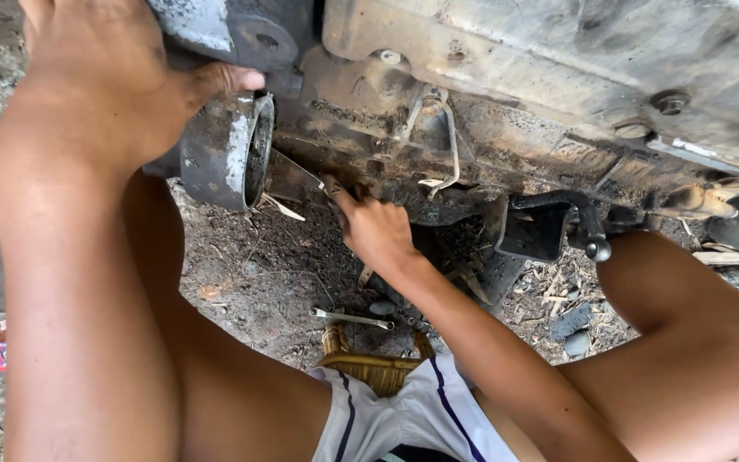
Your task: Repairing an engine block by loosening bolts with a wrench and scraping the surface with a hand tool
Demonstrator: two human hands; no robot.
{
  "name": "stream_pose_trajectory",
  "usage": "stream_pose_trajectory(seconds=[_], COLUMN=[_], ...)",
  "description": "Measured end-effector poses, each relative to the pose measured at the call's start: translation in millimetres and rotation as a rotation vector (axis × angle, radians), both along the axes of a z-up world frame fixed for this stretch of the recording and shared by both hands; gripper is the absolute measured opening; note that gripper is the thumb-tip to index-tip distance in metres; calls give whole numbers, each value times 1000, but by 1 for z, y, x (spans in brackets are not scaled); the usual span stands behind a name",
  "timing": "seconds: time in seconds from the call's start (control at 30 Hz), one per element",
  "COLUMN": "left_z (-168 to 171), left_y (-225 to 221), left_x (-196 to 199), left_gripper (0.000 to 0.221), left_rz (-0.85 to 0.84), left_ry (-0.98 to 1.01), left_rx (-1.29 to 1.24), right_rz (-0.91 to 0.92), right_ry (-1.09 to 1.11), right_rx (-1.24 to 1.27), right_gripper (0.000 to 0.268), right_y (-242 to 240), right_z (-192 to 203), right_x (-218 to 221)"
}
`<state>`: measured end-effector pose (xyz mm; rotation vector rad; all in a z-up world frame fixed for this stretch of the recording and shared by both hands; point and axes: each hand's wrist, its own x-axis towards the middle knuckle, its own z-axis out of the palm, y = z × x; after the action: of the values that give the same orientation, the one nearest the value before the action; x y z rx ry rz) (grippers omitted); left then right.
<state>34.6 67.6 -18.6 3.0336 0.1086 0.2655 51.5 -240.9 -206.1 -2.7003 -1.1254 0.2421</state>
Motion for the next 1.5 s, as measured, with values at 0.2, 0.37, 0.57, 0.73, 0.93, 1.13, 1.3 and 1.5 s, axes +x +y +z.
stream_pose_trajectory(seconds=[0.2,0.37,0.57,0.73,0.93,1.13,1.3,1.5], left_z=[5,6,2,2,-2,-1,-9,-4], left_y=[-13,-13,-8,-13,-12,-13,-13,-10], left_x=[1,-1,-2,1,3,6,11,17], left_gripper=[107,102,82,83,84,85,102,94], left_rz=[24,-34,-38,-4,7,9,60,89], left_ry=[-105,-196,-161,-174,-189,-158,-13,-84], left_rx=[-102,-104,-108,-103,-139,-120,-82,-75], right_rz=[-96,-134,-45,-84,-228,-198,-293,-267], right_ry=[476,539,331,307,554,236,387,502], right_rx=[-142,-235,-150,-64,12,-19,-91,73], right_gripper=[72,84,54,41,32,44,37,56], right_y=[17,27,14,12,5,2,-27,-49], right_z=[76,100,49,29,36,16,11,4], right_x=[27,23,-1,-22,-23,-26,-26,3])
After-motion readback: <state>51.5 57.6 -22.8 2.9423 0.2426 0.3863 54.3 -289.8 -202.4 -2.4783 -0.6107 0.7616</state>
